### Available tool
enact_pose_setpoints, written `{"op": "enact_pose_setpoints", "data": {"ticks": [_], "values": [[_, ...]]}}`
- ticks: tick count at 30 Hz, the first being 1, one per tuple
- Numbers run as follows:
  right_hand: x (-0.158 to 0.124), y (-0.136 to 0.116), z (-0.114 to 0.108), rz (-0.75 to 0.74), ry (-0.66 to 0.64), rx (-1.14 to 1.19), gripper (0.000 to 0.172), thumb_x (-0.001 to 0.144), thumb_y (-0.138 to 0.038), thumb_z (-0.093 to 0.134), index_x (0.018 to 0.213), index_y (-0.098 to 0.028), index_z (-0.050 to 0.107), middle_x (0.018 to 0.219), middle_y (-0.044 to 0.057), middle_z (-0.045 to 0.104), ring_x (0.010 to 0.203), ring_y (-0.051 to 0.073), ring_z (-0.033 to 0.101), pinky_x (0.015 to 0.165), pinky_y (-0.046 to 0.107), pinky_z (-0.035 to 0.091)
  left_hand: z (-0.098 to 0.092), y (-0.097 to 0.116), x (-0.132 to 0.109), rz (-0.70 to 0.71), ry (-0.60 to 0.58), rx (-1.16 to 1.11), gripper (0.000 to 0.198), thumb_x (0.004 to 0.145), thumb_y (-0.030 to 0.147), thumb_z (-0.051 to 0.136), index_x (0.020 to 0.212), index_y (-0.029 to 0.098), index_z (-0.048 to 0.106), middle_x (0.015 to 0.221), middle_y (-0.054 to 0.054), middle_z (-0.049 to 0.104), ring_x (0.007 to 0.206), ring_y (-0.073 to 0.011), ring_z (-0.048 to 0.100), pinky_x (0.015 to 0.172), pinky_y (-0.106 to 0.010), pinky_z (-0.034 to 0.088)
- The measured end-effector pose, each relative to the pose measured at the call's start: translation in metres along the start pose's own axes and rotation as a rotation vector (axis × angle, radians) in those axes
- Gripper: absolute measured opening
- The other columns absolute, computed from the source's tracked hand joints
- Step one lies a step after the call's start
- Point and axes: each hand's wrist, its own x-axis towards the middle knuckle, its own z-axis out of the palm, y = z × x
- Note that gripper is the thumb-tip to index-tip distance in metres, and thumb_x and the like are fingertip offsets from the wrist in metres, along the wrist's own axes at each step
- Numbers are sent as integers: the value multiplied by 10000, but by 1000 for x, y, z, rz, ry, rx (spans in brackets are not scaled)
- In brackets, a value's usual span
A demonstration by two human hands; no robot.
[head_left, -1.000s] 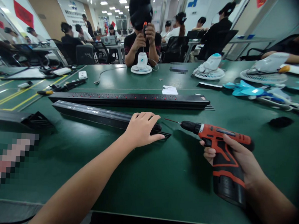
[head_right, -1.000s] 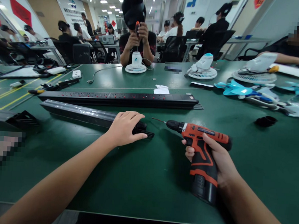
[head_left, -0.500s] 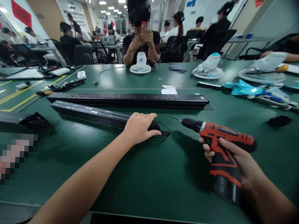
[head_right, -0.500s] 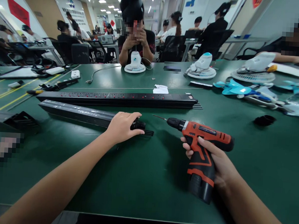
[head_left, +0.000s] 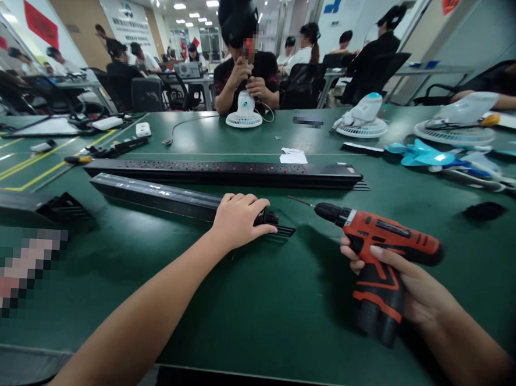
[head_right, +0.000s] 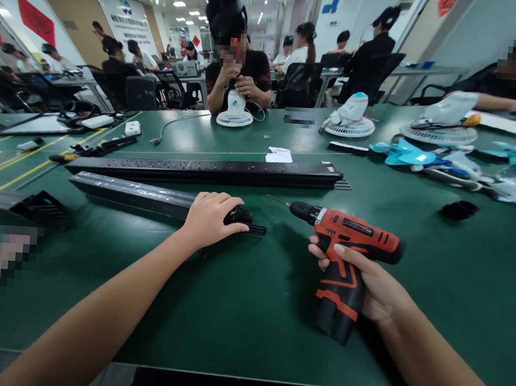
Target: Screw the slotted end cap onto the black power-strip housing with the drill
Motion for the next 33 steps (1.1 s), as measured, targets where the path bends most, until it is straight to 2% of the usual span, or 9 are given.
{"op": "enact_pose_setpoints", "data": {"ticks": [4,9,16,20,27,33], "values": [[2,2,-2,-16,17,-2,399,622,-233,581,1020,-244,546,960,53,683,567,158,622,437,206,555,0,-3,0,32,-13,2,541,961,679,661,1314,271,679,1223,-80,754,1114,-308,675,995,-451,419],[2,1,-2,22,94,-1,365,674,-300,529,1033,-233,539,856,60,713,565,176,636,424,227,557,2,-3,1,25,8,13,541,961,661,677,1313,251,674,1246,-87,758,1133,-320,675,1009,-461,413],[0,-3,2,43,91,-2,364,697,-293,493,1053,-228,529,870,64,711,534,168,630,432,222,560,3,-5,4,-2,31,26,580,952,668,688,1344,243,643,1235,-96,772,1136,-328,684,998,-459,419],[0,-3,6,32,112,1,351,698,-237,470,1044,-232,529,882,61,707,627,170,643,503,209,570,3,-6,5,-4,4,17,557,947,670,694,1299,239,656,1208,-85,782,1116,-322,691,990,-459,422],[2,0,1,25,30,-3,396,679,-238,499,1073,-203,516,1004,84,664,762,186,631,629,203,560,5,-8,6,6,20,17,563,937,675,706,1282,232,662,1202,-76,785,1093,-316,694,974,-458,424],[3,-3,-2,37,55,-5,399,702,-310,492,1093,-231,497,992,56,672,668,165,642,548,193,565,7,-8,5,12,35,15,563,933,682,706,1269,232,665,1195,-71,787,1087,-310,698,968,-454,425]]}}
